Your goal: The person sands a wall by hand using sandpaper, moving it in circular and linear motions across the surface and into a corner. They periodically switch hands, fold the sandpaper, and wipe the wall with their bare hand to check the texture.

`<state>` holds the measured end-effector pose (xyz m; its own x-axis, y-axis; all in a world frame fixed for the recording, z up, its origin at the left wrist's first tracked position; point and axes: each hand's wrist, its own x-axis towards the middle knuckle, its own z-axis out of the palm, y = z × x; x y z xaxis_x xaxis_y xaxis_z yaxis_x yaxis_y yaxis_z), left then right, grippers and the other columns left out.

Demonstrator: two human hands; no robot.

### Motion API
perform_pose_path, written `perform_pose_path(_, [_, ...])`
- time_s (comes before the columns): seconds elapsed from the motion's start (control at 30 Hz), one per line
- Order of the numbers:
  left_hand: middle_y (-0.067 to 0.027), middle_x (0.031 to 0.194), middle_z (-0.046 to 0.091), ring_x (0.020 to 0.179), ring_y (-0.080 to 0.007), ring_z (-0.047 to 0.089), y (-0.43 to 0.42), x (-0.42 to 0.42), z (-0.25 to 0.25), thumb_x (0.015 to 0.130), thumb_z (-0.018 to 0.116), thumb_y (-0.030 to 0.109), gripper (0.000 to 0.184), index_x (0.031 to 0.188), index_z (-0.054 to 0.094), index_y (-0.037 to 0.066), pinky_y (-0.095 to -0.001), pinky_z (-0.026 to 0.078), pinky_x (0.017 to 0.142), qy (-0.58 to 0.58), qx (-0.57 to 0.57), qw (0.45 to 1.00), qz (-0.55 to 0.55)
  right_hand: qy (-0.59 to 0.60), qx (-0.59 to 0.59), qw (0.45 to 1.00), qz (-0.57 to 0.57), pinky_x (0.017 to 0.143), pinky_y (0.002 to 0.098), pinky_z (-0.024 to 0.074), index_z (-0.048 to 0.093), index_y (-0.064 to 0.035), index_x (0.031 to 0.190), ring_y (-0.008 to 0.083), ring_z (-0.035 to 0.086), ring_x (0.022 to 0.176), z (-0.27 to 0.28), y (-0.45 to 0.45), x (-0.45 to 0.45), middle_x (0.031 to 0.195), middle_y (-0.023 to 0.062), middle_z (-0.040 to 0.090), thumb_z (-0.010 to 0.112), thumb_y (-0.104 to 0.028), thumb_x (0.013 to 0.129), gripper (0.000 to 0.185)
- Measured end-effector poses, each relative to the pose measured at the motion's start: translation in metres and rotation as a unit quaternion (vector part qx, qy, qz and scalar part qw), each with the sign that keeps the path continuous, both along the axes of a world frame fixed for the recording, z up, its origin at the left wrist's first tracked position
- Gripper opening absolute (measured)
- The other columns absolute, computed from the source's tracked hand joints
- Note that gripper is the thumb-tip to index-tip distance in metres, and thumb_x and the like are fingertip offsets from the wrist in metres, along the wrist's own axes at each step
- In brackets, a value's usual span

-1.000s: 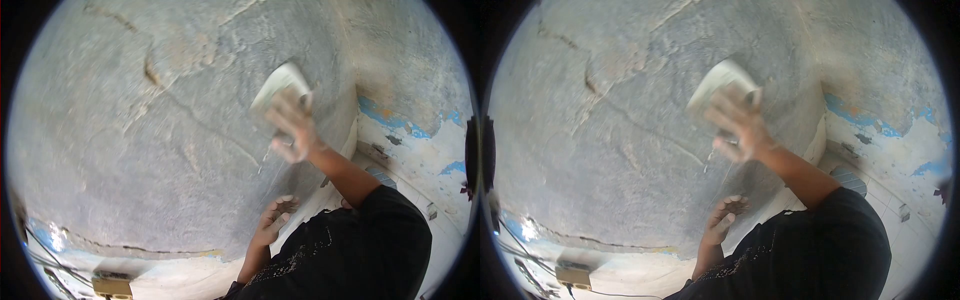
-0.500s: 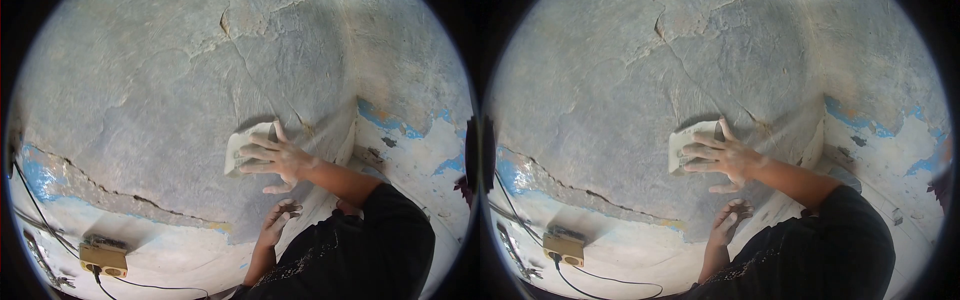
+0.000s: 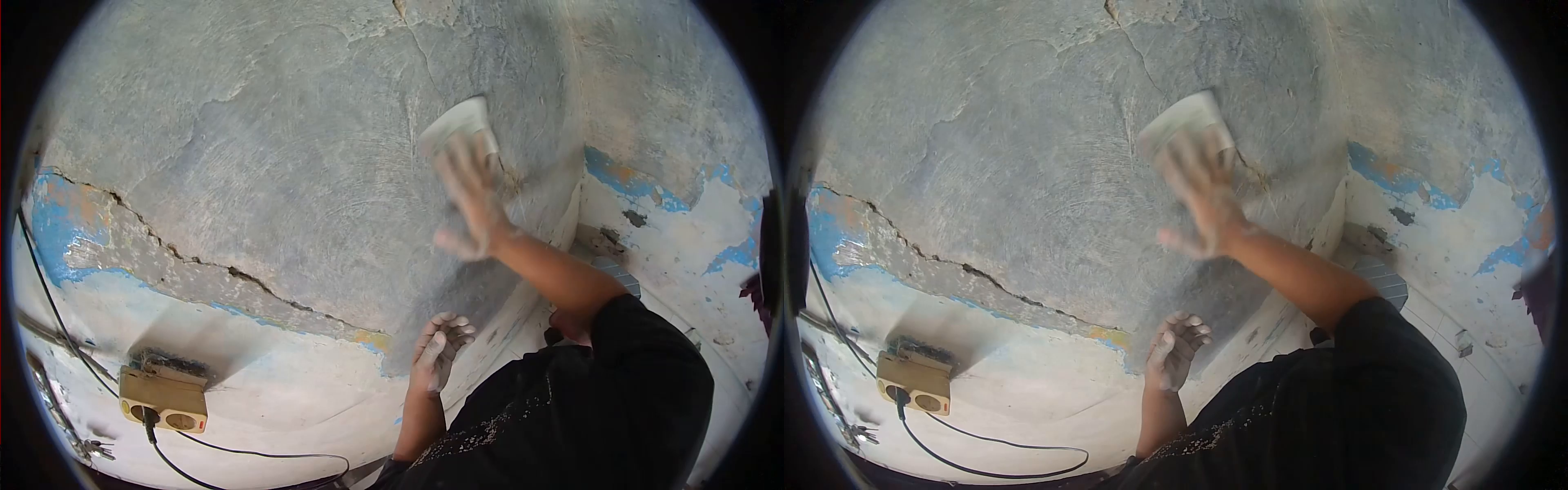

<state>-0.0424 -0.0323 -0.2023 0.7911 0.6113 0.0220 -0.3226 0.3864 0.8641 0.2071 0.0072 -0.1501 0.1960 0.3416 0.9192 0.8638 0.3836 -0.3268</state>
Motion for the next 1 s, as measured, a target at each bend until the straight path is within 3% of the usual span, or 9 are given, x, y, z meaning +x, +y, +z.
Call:
perform_pose_path(0.07, [-0.0112, 0.115, 0.06, 0.108, -0.0271, 0.058, 0.005, -0.004, -0.004, 0.09, 0.063, 0.038, 0.048, 0.124, 0.052, 0.006, -0.0416, 0.045, 0.092, 0.003, -0.014, 1.0, 0.005, -0.201, -0.071, 0.975, 0.07, 0.104, 0.0738, -0.0078, 0.033, -0.0249, 0.148, 0.0442, 0.004, 0.145, -0.001, -0.015, -0.016, 0.157, 0.0178, 0.017, 0.043, -0.069, 0.084, 0.078])
perform_pose_path(0.17, [-0.0103, 0.113, 0.061, 0.106, -0.0267, 0.059, 0.013, -0.005, -0.009, 0.09, 0.063, 0.038, 0.046, 0.122, 0.053, 0.006, -0.041, 0.046, 0.091, 0.01, -0.025, 0.999, 0.017, -0.189, -0.071, 0.979, -0.041, 0.104, 0.0738, -0.0075, 0.037, -0.0248, 0.147, 0.0427, 0.006, 0.145, -0.004, -0.008, -0.003, 0.157, 0.0179, 0.016, 0.046, -0.068, 0.083, 0.078])
perform_pose_path(0.3, [-0.012, 0.119, 0.059, 0.11, -0.0255, 0.057, 0.022, -0.009, -0.013, 0.092, 0.06, 0.03, 0.043, 0.125, 0.05, 0.004, -0.039, 0.044, 0.094, -0.036, -0.043, 0.998, -0.004, 0.078, 0.145, 0.986, -0.023, 0.103, 0.073, -0.0111, 0.046, -0.0237, 0.142, 0.0412, 0.014, 0.144, 0.004, 0.017, -0.003, 0.154, 0.0185, 0.025, 0.05, -0.066, 0.082, 0.074])
perform_pose_path(0.43, [-0.0119, 0.12, 0.058, 0.11, -0.0273, 0.057, 0.03, -0.004, -0.011, 0.09, 0.062, 0.036, 0.051, 0.129, 0.048, 0.006, -0.0419, 0.044, 0.094, 0.013, 0.015, 1.0, -0.023, -0.241, -0.039, 0.97, -0.008, 0.103, 0.0748, -0.006, 0.043, -0.0226, 0.144, 0.0459, 0.013, 0.143, -0.002, 0.002, -0.004, 0.153, 0.0207, 0.026, 0.049, -0.069, 0.081, 0.079])
perform_pose_path(0.57, [-0.0134, 0.126, 0.054, 0.116, -0.0283, 0.053, 0.034, 0.003, 0.004, 0.09, 0.062, 0.036, 0.057, 0.133, 0.044, 0.004, -0.0432, 0.041, 0.098, -0.025, 0.065, 0.992, -0.106, 0.159, 0.169, 0.973, -0.007, 0.105, 0.0713, -0.0126, 0.048, -0.023, 0.139, 0.0407, 0.014, 0.144, 0.012, 0.024, 0.026, 0.152, 0.0123, 0.032, 0.044, -0.075, 0.08, 0.079])
perform_pose_path(0.7, [-0.0149, 0.13, 0.052, 0.121, -0.0291, 0.05, 0.045, 0.01, 0.007, 0.09, 0.061, 0.035, 0.058, 0.135, 0.042, 0.002, -0.0447, 0.037, 0.102, -0.007, 0.089, 0.984, -0.151, -0.221, 0.044, 0.973, 0.046, 0.113, 0.0607, -0.0064, 0.039, -0.0139, 0.146, 0.0437, 0.011, 0.144, 0.004, 0.011, 0.005, 0.154, 0.0159, 0.027, 0.042, -0.075, 0.081, 0.09])
perform_pose_path(0.83, [-0.0148, 0.131, 0.05, 0.123, -0.0274, 0.047, 0.049, 0.02, 0.018, 0.091, 0.062, 0.031, 0.061, 0.137, 0.039, 0.001, -0.0433, 0.034, 0.105, 0.008, 0.141, 0.976, -0.166, 0.119, 0.111, 0.986, -0.036, 0.108, 0.0658, -0.0142, 0.041, -0.0216, 0.144, 0.038, 0.012, 0.145, 0.009, 0.025, 0.06, 0.155, 0.0137, 0.027, 0.041, -0.082, 0.076, 0.091])
perform_pose_path(0.9, [-0.0138, 0.132, 0.049, 0.125, -0.0255, 0.045, 0.049, 0.027, 0.021, 0.092, 0.062, 0.029, 0.06, 0.139, 0.037, 0.0, -0.0416, 0.033, 0.107, -0.008, 0.134, 0.971, -0.195, 0.113, 0.079, 0.989, -0.049, 0.108, 0.0651, -0.0164, 0.041, -0.019, 0.144, 0.0369, 0.012, 0.146, 0.01, 0.019, 0.051, 0.155, 0.0163, 0.026, 0.039, -0.082, 0.077, 0.092])
perform_pose_path(1.0, [-0.0137, 0.132, 0.049, 0.125, -0.0262, 0.044, 0.051, 0.038, 0.026, 0.092, 0.062, 0.027, 0.059, 0.139, 0.037, 0.001, -0.0424, 0.033, 0.106, 0.032, 0.141, 0.966, -0.212, -0.206, 0.04, 0.978, 0.014, 0.107, 0.0661, -0.0137, 0.032, -0.0064, 0.148, 0.0408, 0.009, 0.145, 0.012, 0.008, 0.026, 0.154, 0.0247, 0.021, 0.037, -0.077, 0.081, 0.097])
